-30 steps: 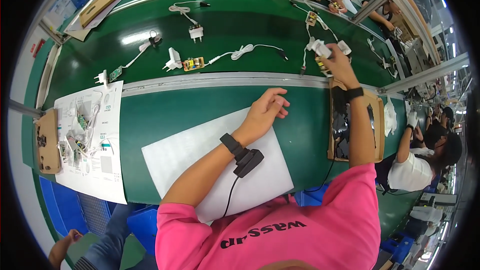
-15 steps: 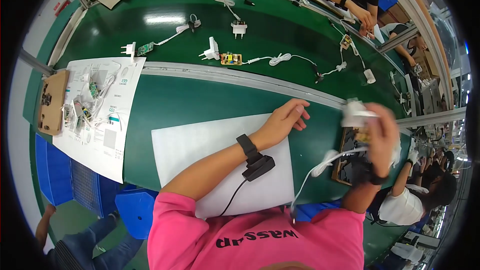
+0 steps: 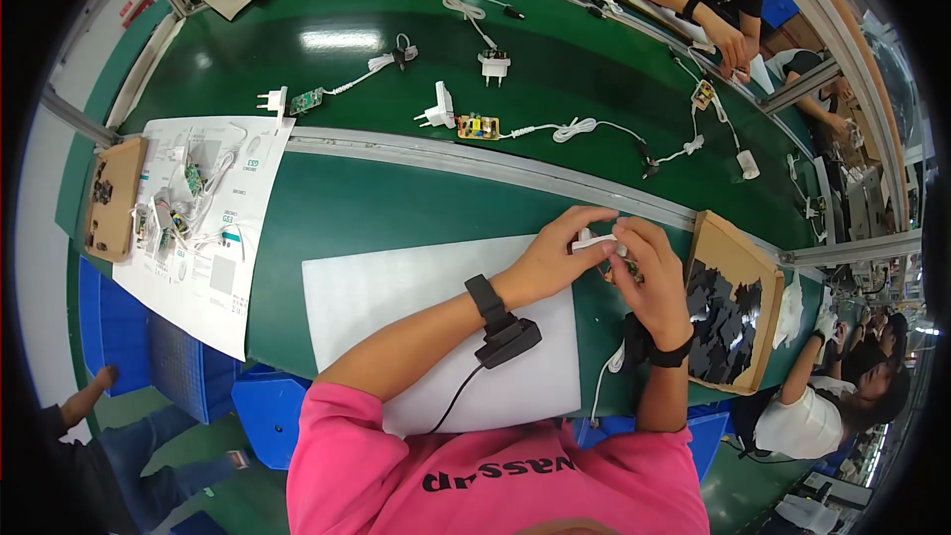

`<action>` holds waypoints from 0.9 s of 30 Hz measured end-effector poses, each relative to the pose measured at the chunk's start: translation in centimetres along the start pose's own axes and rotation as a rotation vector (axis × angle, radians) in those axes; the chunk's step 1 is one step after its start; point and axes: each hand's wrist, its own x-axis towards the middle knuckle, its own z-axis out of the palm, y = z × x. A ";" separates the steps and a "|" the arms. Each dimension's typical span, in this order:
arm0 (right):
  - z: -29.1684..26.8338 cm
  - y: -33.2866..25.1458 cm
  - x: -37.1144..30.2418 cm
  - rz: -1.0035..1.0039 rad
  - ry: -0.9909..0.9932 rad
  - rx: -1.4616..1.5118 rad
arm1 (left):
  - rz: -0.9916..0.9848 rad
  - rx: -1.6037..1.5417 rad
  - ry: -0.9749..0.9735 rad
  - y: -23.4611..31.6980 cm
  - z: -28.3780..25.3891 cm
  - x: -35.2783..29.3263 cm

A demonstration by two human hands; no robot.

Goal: The person assembles power adapters by picking up a plastic housing and a circuit board, fitting the board into the housing, and pressing a black cover onto the assembly. Each completed unit is then placed onto the green conveyor belt.

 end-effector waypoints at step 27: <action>1.6 -2.5 0.4 -0.016 0.063 -0.192 | 0.041 -0.073 0.071 0.7 -3.0 -1.8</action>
